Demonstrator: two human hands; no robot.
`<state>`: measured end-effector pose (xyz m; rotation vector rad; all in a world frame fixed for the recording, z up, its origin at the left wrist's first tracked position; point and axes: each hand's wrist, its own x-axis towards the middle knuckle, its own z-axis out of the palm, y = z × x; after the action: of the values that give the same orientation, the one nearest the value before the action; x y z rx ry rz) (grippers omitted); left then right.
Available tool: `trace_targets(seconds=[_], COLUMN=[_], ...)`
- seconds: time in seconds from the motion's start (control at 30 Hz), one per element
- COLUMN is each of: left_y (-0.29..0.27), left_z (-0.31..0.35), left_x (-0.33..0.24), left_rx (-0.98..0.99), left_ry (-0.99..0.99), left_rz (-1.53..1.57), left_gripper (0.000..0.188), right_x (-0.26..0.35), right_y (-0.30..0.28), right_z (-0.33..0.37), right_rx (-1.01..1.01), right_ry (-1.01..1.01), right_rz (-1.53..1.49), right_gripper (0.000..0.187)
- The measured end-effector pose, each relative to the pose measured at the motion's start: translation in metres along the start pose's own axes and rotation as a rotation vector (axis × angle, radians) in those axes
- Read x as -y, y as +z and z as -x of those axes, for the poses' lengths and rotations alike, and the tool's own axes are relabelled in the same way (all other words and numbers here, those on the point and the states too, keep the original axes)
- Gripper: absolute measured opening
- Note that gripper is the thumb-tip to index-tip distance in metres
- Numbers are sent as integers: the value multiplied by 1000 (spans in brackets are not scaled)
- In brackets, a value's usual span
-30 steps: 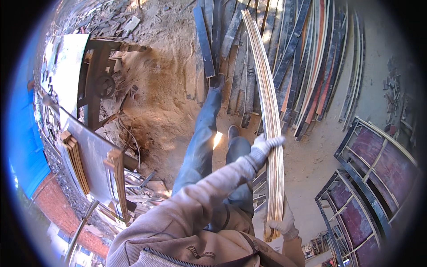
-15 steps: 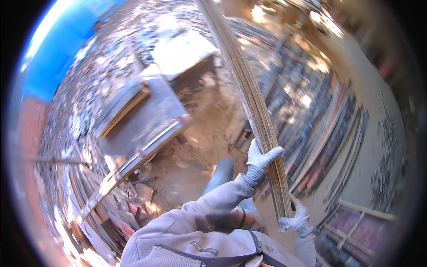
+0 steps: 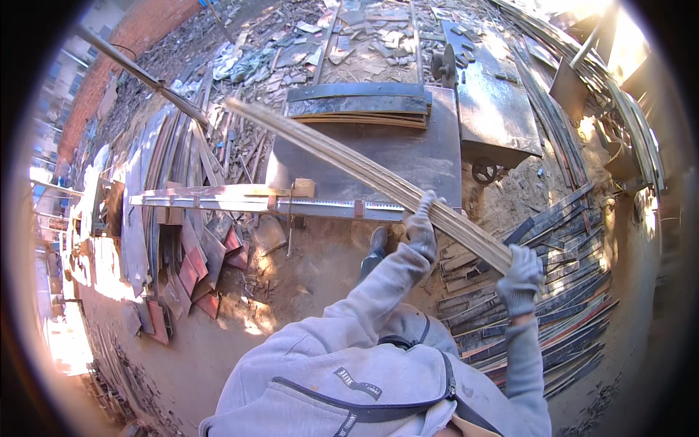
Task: The person repeatedly picks up wooden planks from a pile, places them on a workbench, measures them with a folding ruler, and stacks them. The person handles planks of varying lengths and widths, aligning them on the bench before stacking.
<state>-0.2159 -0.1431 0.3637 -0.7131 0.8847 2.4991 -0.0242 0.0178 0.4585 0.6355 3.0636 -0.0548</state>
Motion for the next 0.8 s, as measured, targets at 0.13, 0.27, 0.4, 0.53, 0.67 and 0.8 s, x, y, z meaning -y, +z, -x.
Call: trace_targets(seconds=[0.13,0.27,0.4,0.53,0.67,0.8], left_y=[-19,-52,-64,-38,-36,-51], left_z=[-124,-172,-169,-239,-288,-293], left_x=[-46,-108,-156,-164,-149,-143], left_rx=[-114,17,454,685,758,754], left_ry=[-66,-357,383,985,482,583], left_rz=[143,-345,-1766,-2221,-2554,-2525], left_gripper=[39,57,65,109,93,91], right_x=[41,62,82,106,69,11], right_y=[16,89,180,210,183,186], right_z=[-154,-268,-327,-331,-292,-268], right_rx=[-1,52,135,289,-9,-4], right_ry=[-270,-393,-393,-253,-179,509], right_rz=[-28,112,167,74,-339,-1047], right_gripper=[55,48,37,49,109,106])
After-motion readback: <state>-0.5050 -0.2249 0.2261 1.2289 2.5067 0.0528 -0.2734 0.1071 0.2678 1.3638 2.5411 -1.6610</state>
